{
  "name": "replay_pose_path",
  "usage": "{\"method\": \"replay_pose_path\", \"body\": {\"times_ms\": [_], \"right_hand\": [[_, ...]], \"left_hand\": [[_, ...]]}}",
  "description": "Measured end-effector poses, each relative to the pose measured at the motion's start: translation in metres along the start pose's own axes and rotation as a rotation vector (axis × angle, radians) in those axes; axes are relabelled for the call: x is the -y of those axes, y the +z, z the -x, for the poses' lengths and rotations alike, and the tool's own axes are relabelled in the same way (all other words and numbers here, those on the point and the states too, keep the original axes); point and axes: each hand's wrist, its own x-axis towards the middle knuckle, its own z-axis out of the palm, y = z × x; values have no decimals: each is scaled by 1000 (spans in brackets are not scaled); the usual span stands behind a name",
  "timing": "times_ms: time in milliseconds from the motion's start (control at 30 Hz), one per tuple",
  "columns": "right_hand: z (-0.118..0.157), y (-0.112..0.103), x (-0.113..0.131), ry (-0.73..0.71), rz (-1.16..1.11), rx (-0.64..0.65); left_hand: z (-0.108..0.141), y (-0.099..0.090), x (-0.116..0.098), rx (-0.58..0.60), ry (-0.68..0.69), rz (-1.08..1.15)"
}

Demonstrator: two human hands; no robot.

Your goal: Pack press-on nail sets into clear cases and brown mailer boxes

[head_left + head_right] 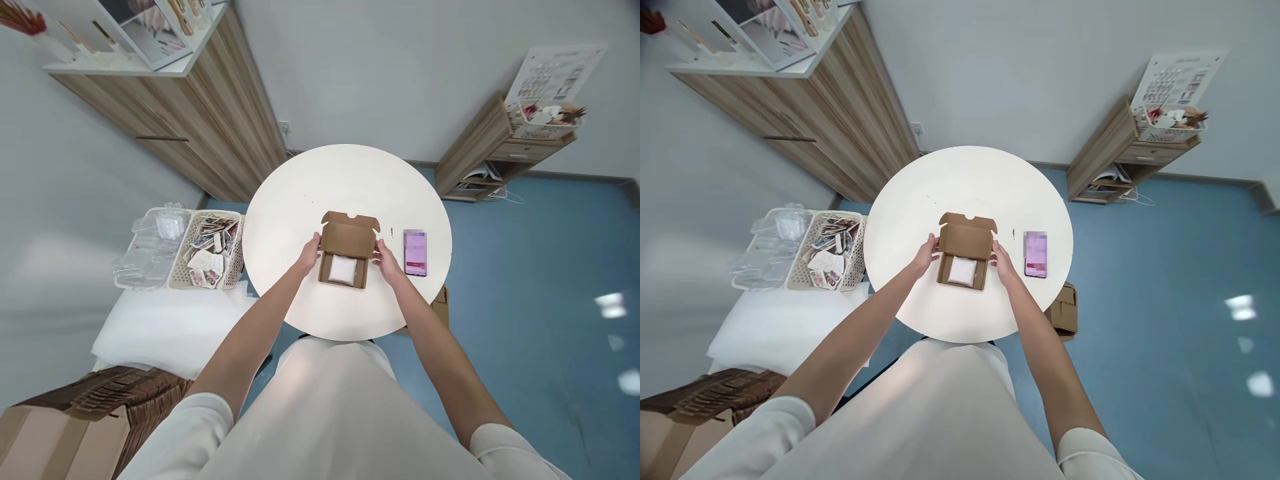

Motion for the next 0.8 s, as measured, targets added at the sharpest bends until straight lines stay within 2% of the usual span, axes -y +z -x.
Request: {"method": "replay_pose_path", "body": {"times_ms": [267,467,667,800], "right_hand": [[29,27,9,-17,82,60],[47,39,-1,-23,207,-12],[66,38,-11,-9,52,30],[79,40,-11,-4,111,28]], "left_hand": [[26,-18,15,49,31,151],[42,-35,26,153,101,-46],[50,-44,33,195,96,-86],[58,-45,35,213,106,-130]]}}
